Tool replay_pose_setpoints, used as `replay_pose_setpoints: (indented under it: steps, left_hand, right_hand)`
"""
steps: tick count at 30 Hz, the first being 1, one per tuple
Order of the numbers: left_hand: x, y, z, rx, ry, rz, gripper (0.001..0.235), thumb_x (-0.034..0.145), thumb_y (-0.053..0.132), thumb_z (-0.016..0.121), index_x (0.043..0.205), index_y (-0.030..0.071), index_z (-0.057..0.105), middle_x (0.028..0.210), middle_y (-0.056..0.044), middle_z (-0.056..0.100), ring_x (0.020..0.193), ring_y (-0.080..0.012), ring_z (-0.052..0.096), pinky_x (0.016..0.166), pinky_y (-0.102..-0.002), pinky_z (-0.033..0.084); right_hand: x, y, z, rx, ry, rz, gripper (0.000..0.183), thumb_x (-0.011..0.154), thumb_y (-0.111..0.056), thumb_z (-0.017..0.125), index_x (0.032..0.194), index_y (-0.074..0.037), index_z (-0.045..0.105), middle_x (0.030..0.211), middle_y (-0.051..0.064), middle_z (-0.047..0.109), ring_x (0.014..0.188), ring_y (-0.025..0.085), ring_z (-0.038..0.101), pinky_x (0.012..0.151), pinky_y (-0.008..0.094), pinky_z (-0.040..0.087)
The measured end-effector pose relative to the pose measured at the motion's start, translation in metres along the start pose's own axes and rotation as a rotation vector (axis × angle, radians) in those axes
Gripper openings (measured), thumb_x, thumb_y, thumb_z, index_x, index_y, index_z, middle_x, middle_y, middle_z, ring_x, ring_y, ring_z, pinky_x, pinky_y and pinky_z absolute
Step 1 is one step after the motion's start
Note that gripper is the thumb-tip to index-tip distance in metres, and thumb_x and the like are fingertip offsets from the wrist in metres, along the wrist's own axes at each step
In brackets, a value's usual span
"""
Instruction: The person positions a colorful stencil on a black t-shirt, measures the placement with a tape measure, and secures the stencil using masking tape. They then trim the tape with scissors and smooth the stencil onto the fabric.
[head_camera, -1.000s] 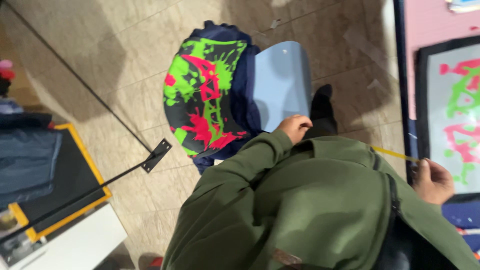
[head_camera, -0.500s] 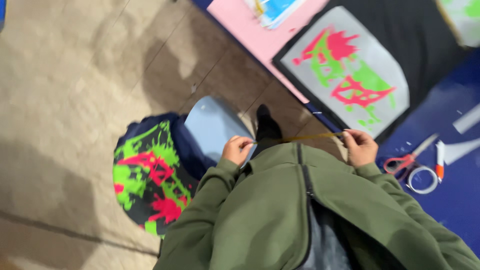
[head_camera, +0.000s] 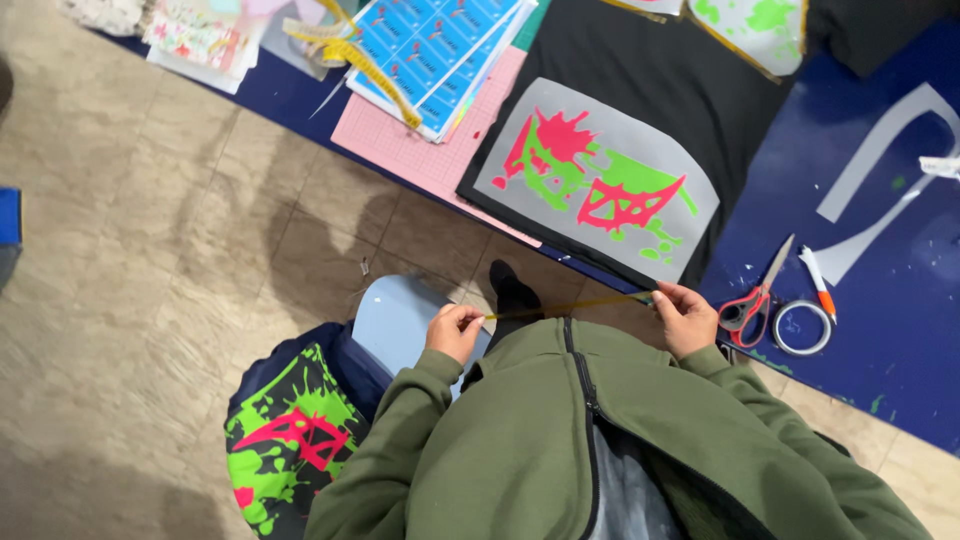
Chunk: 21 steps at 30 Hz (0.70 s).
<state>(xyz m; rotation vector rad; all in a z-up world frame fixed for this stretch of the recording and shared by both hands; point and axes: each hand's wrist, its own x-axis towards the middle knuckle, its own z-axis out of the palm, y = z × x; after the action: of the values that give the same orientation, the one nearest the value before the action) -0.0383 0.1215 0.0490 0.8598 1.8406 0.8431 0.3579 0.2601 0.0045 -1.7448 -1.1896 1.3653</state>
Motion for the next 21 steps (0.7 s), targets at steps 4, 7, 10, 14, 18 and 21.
replay_pose_setpoints:
  steps: [4, 7, 10, 14, 18, 21]
  left_hand:
    - [0.012, 0.004, 0.005, -0.025, -0.062, 0.023, 0.009, 0.088, 0.007, 0.074, 0.095, 0.002, 0.075, 0.096, -0.008, 0.068, 0.082, -0.0186, 0.071, 0.075, -0.03, 0.058]
    - [0.017, 0.006, 0.007, 0.002, -0.077, 0.08, 0.009, 0.088, 0.005, 0.074, 0.096, 0.002, 0.075, 0.095, -0.008, 0.068, 0.082, -0.0192, 0.071, 0.075, -0.031, 0.058]
    - [0.02, 0.007, 0.008, 0.052, -0.071, 0.139, 0.009, 0.087, 0.004, 0.074, 0.096, 0.002, 0.076, 0.096, -0.008, 0.069, 0.082, -0.0188, 0.071, 0.075, -0.03, 0.057]
    - [0.025, 0.004, 0.012, 0.005, -0.068, 0.066, 0.01, 0.088, 0.005, 0.072, 0.097, 0.003, 0.076, 0.098, -0.007, 0.068, 0.08, -0.017, 0.071, 0.073, -0.029, 0.058]
    - [0.024, -0.01, 0.027, -0.032, -0.011, 0.089, 0.01, 0.088, 0.006, 0.074, 0.097, 0.004, 0.077, 0.098, -0.006, 0.069, 0.081, -0.0147, 0.07, 0.074, -0.028, 0.058]
    - [0.023, -0.021, 0.04, -0.111, 0.008, 0.056, 0.01, 0.09, 0.007, 0.072, 0.099, 0.004, 0.076, 0.098, -0.004, 0.068, 0.082, -0.0117, 0.071, 0.074, -0.026, 0.058]
  right_hand:
    - [-0.004, -0.001, -0.008, 0.041, 0.038, 0.031, 0.019, 0.098, -0.009, 0.073, 0.114, 0.001, 0.072, 0.095, 0.004, 0.074, 0.08, 0.007, 0.066, 0.072, 0.023, 0.054]
    - [-0.007, -0.003, -0.01, 0.061, 0.063, 0.033, 0.017, 0.098, -0.009, 0.073, 0.112, 0.0, 0.072, 0.096, 0.003, 0.074, 0.081, 0.007, 0.066, 0.073, 0.023, 0.054]
    - [-0.01, -0.006, -0.013, 0.068, 0.089, 0.017, 0.016, 0.098, -0.009, 0.073, 0.112, 0.0, 0.072, 0.096, 0.003, 0.073, 0.083, 0.006, 0.066, 0.074, 0.023, 0.054]
    - [-0.009, -0.007, -0.012, 0.096, 0.102, 0.009, 0.016, 0.099, -0.009, 0.072, 0.112, 0.0, 0.071, 0.098, 0.003, 0.073, 0.084, 0.007, 0.067, 0.075, 0.024, 0.055]
    - [-0.008, -0.003, -0.013, 0.142, 0.123, 0.036, 0.016, 0.099, -0.011, 0.07, 0.112, -0.002, 0.068, 0.101, 0.003, 0.073, 0.086, 0.009, 0.069, 0.072, 0.025, 0.055]
    - [-0.006, 0.0, -0.014, 0.183, 0.141, 0.039, 0.016, 0.1, -0.012, 0.069, 0.113, -0.003, 0.067, 0.102, 0.003, 0.073, 0.086, 0.009, 0.069, 0.072, 0.025, 0.054]
